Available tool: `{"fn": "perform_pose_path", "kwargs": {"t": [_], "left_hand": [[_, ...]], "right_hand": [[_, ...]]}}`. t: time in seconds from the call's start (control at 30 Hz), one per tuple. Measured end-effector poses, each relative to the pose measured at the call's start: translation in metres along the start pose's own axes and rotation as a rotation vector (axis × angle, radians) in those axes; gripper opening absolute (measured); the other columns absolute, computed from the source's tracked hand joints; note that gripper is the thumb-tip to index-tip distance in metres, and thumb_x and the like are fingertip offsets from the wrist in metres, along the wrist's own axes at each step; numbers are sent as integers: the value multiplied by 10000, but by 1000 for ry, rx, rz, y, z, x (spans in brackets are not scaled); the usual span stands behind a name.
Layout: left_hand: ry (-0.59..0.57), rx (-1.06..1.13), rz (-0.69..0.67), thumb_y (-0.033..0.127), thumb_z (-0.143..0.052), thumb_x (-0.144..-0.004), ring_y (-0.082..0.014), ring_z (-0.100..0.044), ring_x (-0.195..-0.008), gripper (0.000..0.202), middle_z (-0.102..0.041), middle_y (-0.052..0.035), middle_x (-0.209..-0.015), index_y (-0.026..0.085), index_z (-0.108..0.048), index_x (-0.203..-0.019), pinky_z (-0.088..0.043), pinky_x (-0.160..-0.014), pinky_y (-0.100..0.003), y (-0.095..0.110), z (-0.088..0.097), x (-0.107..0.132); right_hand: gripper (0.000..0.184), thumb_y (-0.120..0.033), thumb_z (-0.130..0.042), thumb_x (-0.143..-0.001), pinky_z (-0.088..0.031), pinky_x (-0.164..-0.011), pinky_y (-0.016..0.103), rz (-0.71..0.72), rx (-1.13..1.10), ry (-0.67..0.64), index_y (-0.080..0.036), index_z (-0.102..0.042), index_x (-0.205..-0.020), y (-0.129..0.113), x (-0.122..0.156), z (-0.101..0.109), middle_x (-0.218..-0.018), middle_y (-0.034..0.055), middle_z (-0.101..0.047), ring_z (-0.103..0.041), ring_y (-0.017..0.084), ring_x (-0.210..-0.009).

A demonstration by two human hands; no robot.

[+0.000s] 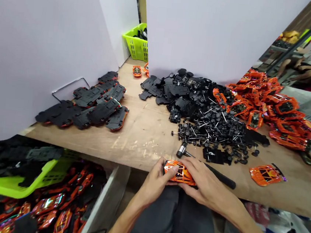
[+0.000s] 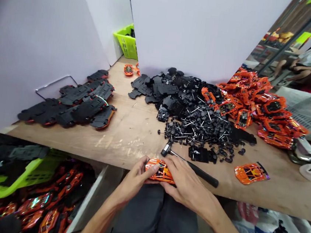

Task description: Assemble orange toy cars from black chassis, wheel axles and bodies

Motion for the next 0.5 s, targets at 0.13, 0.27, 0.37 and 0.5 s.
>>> {"fn": "perform_pose_path", "kwargs": {"t": [0.13,0.27,0.37,0.5], "left_hand": [[120,-116,-72,548,-765,-854,-233,-658,-984,425,-696,-62,-1000,184,-631,-1026,-565,-860,-341,-3,6,1],[165,-122,-118,560,-762,-848,-237,-653,-992,440,-702,-67,-1013,185,-639,-1043,-553,-898,-356,-7,6,1],[160,-57,-167,524,-821,-800,-244,-652,-1061,465,-703,-64,-1069,198,-640,-1078,-546,-944,-357,-2,6,4],[38,-79,-250,425,-864,-789,-211,-670,-1006,403,-702,-36,-1028,212,-647,-1054,-544,-916,-318,14,3,6]], "right_hand": [[746,-452,-703,-963,-475,-1136,616,-37,163,79,-163,-368,-1564,-1,3,-27,-1489,228,-558,-534,389,-1389],[796,-503,-706,-947,-396,-1153,688,-23,246,109,-119,-375,-1561,-3,2,-29,-1491,282,-545,-508,436,-1403],[755,-566,-710,-929,-393,-1178,624,7,70,78,-189,-438,-1525,-3,3,-3,-1475,217,-567,-513,394,-1402],[417,-478,-633,-1010,-537,-1035,388,-203,-407,273,-264,-559,-1360,19,18,21,-1327,111,-644,-635,266,-1234]]}}
Point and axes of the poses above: each hand's wrist, its own x-axis away from the middle knuckle, its own z-axis out of the back of the hand, y = z × x, the point moved 6 cm from there along -x, towards the middle knuckle
